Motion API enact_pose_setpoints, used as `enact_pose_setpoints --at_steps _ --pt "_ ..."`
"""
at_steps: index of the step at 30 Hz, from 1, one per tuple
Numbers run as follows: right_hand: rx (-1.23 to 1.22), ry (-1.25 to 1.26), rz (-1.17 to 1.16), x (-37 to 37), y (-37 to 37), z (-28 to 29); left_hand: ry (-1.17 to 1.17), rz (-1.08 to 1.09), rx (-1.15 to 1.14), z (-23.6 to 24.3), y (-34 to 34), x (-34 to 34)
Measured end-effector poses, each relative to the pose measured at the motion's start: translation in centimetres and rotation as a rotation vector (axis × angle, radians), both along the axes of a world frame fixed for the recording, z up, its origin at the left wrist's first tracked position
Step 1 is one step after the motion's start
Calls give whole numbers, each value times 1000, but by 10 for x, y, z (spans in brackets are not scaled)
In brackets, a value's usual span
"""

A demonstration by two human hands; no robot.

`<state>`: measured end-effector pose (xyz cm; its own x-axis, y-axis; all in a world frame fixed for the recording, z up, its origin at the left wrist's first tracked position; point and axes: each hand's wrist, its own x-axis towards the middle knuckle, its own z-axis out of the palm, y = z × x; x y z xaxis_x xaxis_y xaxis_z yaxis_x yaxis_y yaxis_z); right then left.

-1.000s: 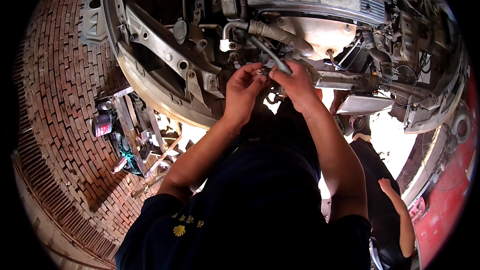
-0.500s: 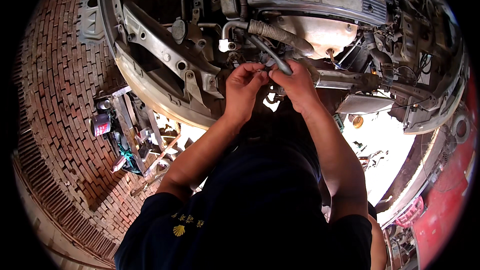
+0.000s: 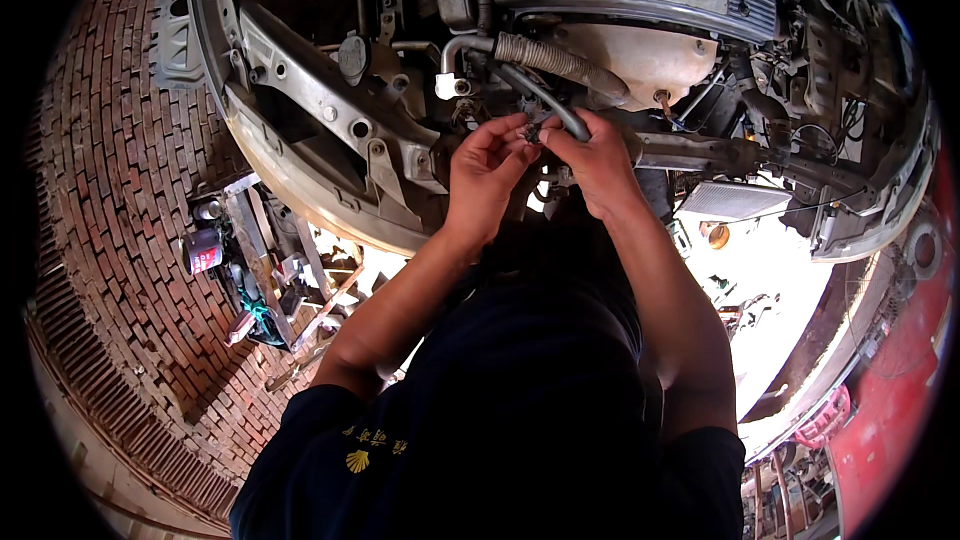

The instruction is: The person works on electrical wiring inside the engine bay of a car. They use a pair of pliers to manipulate and secure wires, also handling a smaller wire connector and touching parts of the engine block during the process.

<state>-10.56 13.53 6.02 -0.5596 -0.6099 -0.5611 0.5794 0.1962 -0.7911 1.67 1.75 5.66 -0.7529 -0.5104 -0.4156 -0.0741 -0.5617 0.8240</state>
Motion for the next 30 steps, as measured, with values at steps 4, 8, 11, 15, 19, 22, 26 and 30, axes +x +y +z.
enact_pose_setpoints --at_steps 4,8,11,15,19,22,26,30 --pt "40 0 -20 0 2 -6 44 45 60 3 1 -2" --pt "47 0 1 -1 -1 4 9 3 19 -2 -2 1" --pt "81 11 15 -1 -1 5 -1 -16 7 -3 -3 2" --pt "92 4 14 0 1 -1 -23 -55 -19 -10 -4 4" --pt "70 -25 30 -4 4 -4 -30 -80 -22 -12 -4 3" --pt "64 -24 39 -5 4 -3 -20 -67 15 -9 -6 1" --pt "94 44 38 -3 1 1 -38 -57 80 -8 -6 -2" --pt "95 29 73 -5 3 -2 -133 -80 62 -2 -9 -5"
